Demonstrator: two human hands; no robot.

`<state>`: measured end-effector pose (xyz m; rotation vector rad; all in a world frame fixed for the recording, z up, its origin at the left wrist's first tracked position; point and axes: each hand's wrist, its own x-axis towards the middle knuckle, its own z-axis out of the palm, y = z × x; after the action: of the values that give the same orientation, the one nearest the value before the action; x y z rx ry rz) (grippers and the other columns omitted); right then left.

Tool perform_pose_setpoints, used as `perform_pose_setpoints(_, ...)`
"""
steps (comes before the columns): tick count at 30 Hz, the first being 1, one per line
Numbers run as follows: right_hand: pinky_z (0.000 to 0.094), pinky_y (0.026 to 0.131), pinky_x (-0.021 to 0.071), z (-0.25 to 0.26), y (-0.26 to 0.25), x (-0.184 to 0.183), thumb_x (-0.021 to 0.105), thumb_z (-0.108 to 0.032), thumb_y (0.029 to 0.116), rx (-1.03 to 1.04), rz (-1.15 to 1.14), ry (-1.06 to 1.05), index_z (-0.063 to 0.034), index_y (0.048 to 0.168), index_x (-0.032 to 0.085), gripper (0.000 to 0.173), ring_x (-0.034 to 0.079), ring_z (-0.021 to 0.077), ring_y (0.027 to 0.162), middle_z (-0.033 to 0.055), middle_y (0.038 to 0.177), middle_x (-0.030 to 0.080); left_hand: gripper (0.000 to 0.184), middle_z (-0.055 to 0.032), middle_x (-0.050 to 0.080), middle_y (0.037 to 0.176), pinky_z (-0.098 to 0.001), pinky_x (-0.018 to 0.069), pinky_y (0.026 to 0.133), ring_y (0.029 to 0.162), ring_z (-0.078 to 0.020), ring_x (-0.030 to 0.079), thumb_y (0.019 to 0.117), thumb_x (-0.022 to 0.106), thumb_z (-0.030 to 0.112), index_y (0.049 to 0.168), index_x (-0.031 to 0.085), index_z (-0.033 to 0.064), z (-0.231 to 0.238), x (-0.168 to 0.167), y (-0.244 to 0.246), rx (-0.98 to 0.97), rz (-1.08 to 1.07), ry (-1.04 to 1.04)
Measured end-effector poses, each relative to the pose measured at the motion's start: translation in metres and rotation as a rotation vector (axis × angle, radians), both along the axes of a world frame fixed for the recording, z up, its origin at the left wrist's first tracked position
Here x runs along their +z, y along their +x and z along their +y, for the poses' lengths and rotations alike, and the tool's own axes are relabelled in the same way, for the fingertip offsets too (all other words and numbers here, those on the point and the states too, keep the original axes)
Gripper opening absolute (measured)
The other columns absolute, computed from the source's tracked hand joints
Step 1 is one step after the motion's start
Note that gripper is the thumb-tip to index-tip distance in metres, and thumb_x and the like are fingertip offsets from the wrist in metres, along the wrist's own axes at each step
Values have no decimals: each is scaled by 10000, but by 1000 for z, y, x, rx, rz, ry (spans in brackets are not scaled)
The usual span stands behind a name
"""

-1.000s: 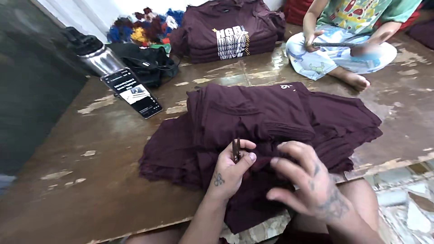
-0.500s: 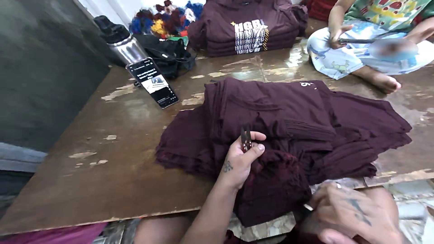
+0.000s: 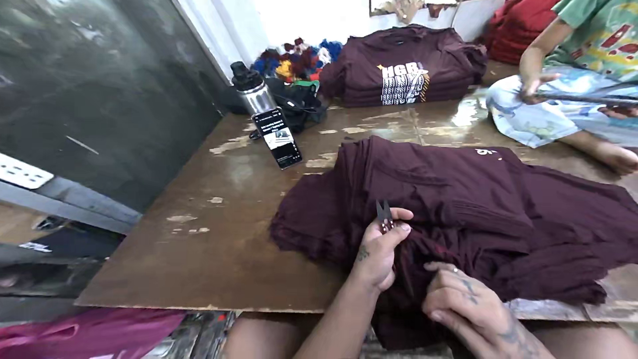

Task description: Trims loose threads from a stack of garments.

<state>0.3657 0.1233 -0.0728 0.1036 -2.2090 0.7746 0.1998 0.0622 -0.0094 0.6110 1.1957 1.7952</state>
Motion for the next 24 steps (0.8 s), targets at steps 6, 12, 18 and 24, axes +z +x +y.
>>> perform_pose_setpoints(6,308,676,531,-16,-29,6,495,-532,1026,-369,-45,248,-113,1019,672,455,655,181,767,53,827,667,216,42,636,889,-160,525,770,811,12,613,961,451,-88,1069,618,-3,0,0,1,45,72,-10)
perform_pose_setpoints(12,323,1021,514,2,-1,4,532,-261,1056,-71,-41,95,-102,907,646,246,685,134,874,39,825,672,234,33,675,752,-204,582,671,695,-28,668,991,387,-68,1030,590,43,-3,-10,-8,-23,-129,51)
perform_pose_setpoints(18,251,901,540,-3,-1,16,547,-481,1026,-207,-61,6,-38,1019,589,445,661,184,1034,150,1042,661,200,29,681,770,-202,583,724,733,-29,672,986,423,-66,971,590,44,-2,-16,-5,32,-87,45)
perform_pose_setpoints(24,421,578,516,-11,-38,27,427,-612,1004,-393,-212,158,-66,749,681,654,655,259,633,91,664,636,216,40,673,784,-199,580,728,743,-20,668,1007,396,-46,994,585,57,-4,-15,-4,47,-106,56)
